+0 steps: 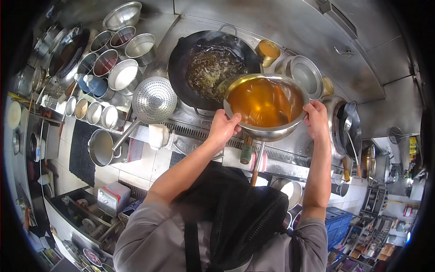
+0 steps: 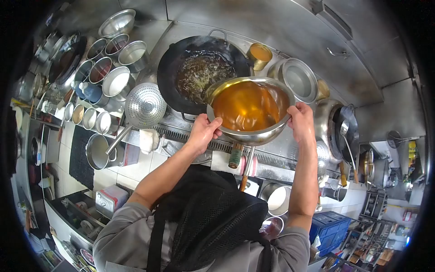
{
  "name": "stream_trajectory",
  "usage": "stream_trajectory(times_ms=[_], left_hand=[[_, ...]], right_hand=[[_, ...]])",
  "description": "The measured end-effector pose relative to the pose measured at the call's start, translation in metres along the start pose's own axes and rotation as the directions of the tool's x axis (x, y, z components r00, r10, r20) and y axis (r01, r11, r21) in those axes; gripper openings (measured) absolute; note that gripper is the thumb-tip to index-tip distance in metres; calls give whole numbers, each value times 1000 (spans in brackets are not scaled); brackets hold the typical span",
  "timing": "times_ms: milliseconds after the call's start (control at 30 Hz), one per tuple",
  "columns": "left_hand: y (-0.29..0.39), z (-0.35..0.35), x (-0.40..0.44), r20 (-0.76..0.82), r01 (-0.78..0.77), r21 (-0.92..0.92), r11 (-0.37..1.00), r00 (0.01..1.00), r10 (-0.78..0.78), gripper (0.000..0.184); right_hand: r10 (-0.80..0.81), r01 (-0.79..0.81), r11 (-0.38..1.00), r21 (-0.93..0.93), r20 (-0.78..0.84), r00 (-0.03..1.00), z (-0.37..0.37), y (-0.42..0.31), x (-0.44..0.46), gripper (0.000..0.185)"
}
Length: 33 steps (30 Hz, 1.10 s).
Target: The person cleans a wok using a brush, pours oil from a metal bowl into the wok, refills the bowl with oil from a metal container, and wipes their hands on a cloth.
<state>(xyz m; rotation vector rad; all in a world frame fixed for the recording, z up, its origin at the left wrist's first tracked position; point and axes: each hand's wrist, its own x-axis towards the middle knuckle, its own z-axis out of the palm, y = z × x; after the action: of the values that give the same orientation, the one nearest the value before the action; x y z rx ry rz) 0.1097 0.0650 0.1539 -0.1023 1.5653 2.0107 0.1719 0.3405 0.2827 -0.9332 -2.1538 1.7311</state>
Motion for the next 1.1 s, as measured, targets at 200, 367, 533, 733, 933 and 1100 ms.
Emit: stream_trajectory(times_ms=[200,367,533,733,933,1100], left_hand=[[3,-4,14,66,66,-47,997,996,-63,32],[5,-15,31,161,104,-65,992,983,-92,35],[15,-21,42,193,121,-90,989,976,-102,28],[27,-26,53,283,190,-97,977,946,-156,26],[21,-31,62,349,272,-117,955,912,-217,27],[18,-33,64,356,377,-214,901,889,-287,24]], right_hand=[[2,-3,1000,-26,-39,999,9,-12,7,7],[6,-11,998,-57,-87,996,19,-17,11,8],[17,-30,995,-95,-133,991,27,-25,13,8],[13,-35,992,-124,-176,984,36,-37,20,9],[13,-46,981,-188,-175,984,37,-38,37,12],[7,-49,971,-233,-178,984,42,-47,43,12]])
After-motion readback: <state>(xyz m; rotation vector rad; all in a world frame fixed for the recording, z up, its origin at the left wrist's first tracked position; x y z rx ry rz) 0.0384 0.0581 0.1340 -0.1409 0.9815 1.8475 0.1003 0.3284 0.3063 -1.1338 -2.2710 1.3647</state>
